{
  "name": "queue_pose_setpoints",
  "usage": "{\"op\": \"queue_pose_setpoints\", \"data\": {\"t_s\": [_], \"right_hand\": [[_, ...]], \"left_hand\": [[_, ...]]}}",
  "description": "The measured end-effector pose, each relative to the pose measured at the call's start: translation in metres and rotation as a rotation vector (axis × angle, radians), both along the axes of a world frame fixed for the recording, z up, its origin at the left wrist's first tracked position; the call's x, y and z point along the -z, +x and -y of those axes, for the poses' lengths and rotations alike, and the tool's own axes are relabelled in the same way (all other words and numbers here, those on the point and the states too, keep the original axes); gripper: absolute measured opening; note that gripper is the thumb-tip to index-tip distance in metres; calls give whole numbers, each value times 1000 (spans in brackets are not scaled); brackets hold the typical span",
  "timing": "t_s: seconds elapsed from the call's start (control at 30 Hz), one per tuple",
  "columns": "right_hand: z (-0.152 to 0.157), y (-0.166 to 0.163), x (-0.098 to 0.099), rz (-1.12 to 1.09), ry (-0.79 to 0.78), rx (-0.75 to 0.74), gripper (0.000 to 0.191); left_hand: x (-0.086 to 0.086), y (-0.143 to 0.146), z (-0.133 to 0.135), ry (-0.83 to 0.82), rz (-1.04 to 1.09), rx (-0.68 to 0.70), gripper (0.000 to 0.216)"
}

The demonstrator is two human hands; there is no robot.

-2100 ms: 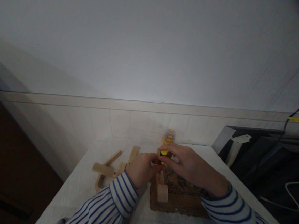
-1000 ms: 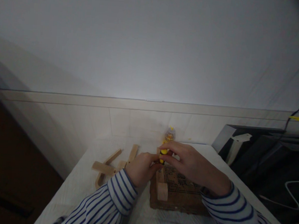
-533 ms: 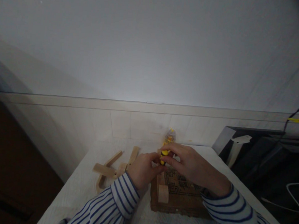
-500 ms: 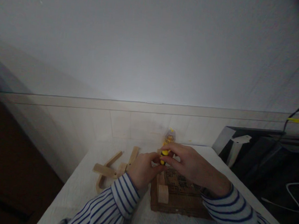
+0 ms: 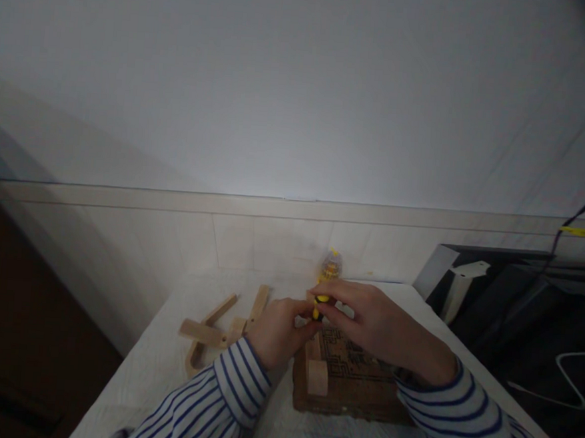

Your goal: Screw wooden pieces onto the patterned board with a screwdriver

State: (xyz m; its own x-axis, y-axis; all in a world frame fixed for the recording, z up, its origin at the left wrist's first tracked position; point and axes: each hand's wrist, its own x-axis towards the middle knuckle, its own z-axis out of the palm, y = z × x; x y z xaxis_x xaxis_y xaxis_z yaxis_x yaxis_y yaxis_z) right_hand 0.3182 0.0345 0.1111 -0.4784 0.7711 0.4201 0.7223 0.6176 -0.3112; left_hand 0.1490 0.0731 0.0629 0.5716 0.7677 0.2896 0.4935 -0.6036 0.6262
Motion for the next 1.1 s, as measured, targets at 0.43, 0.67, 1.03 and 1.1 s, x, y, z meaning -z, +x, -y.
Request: {"op": "queue_pose_setpoints", "data": {"t_s": [0.43, 0.67, 1.03, 1.1], "right_hand": [[0, -1, -2, 0, 1, 23, 24], [-1, -1, -2, 3, -6, 36, 22], [1, -2, -3, 26, -26, 53, 25], [2, -3, -2, 16, 0, 32, 29]], "left_hand": [[2, -1, -1, 5, -25, 45, 18], [8, 0, -2, 24, -5, 60, 20], [4, 2, 1, -12, -60, -36, 20], [4, 1, 1, -9, -53, -19, 17]]}}
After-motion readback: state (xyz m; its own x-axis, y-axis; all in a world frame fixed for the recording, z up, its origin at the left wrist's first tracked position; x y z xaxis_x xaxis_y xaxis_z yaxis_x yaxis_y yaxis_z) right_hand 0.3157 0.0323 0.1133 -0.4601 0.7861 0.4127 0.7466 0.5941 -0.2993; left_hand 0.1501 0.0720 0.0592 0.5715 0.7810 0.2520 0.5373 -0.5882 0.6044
